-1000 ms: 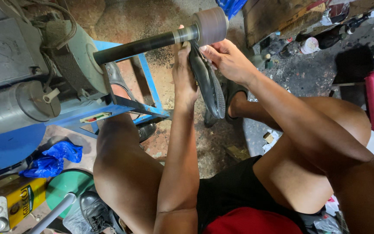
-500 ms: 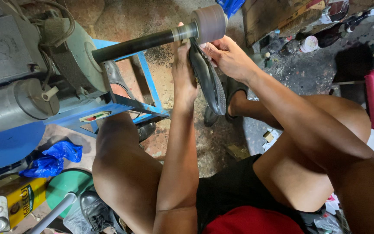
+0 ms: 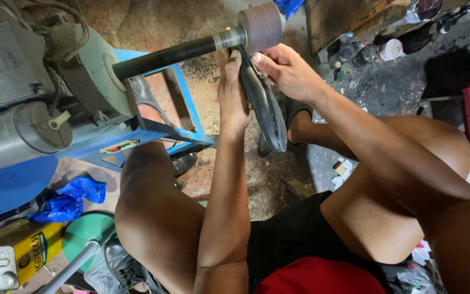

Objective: The person holds a black slip-on shoe against a rotating grinding wheel to smooth the sole. They repeatedly press the sole and edges against the wheel, rotating the shoe to treat different areas. The person briefly inspects the shoe mid-task before continuing the grinding.

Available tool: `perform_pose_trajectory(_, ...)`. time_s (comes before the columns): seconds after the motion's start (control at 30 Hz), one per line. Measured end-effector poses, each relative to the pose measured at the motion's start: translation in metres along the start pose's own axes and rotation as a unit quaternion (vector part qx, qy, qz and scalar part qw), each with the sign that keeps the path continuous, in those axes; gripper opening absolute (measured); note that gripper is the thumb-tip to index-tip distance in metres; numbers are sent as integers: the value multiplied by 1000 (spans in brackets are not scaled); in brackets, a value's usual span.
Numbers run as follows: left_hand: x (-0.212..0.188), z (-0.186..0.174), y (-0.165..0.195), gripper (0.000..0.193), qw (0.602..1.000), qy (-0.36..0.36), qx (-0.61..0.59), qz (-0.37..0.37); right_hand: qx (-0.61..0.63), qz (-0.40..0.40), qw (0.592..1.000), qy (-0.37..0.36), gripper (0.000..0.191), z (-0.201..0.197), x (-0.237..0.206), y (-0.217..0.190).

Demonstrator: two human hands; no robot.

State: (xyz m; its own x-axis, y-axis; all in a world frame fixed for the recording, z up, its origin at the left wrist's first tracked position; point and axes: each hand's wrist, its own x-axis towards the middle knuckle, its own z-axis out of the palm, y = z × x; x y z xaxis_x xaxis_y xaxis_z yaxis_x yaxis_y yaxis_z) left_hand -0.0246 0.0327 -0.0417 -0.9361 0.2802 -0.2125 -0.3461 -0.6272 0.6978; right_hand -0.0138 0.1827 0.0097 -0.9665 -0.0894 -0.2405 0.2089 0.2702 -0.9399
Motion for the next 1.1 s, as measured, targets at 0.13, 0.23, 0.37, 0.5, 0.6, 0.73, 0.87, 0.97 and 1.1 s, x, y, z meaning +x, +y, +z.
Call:
perform_pose_trajectory(0.13,-10,11,12,57,999,-23,-42,-9,30,-23,999,-23,26,1,-3,-2)
perform_pose_trajectory(0.23,-16,17,20,54,1000,-22,-17,-1,15,-13,1000,-9,26,2,-7,-6)
perform_pose_trajectory(0.37,-20,22,27,55,999,-9,48,12,23,-27,999,-26,30,2,-11,-13)
perform_pose_trajectory(0.5,-24,24,28,62,994,-8,99,36,-17,-29,999,-30,32,1,-15,-16)
perform_pose_trajectory(0.6,-25,24,28,63,987,4,154,44,-31,-33,999,-28,30,0,-17,-16)
perform_pose_trajectory(0.73,-27,25,28,61,986,-2,156,50,-38,-50,997,-37,27,0,-18,-15)
perform_pose_trajectory(0.87,-31,24,28,63,992,-4,119,29,3,-60,996,-58,26,1,-19,-17)
perform_pose_trajectory(0.97,-34,20,25,61,993,-11,113,45,28,-38,997,-62,24,2,-22,-18)
perform_pose_trajectory(1.1,-33,17,13,61,995,-58,19,80,107,-9,992,-73,38,-1,-24,-16)
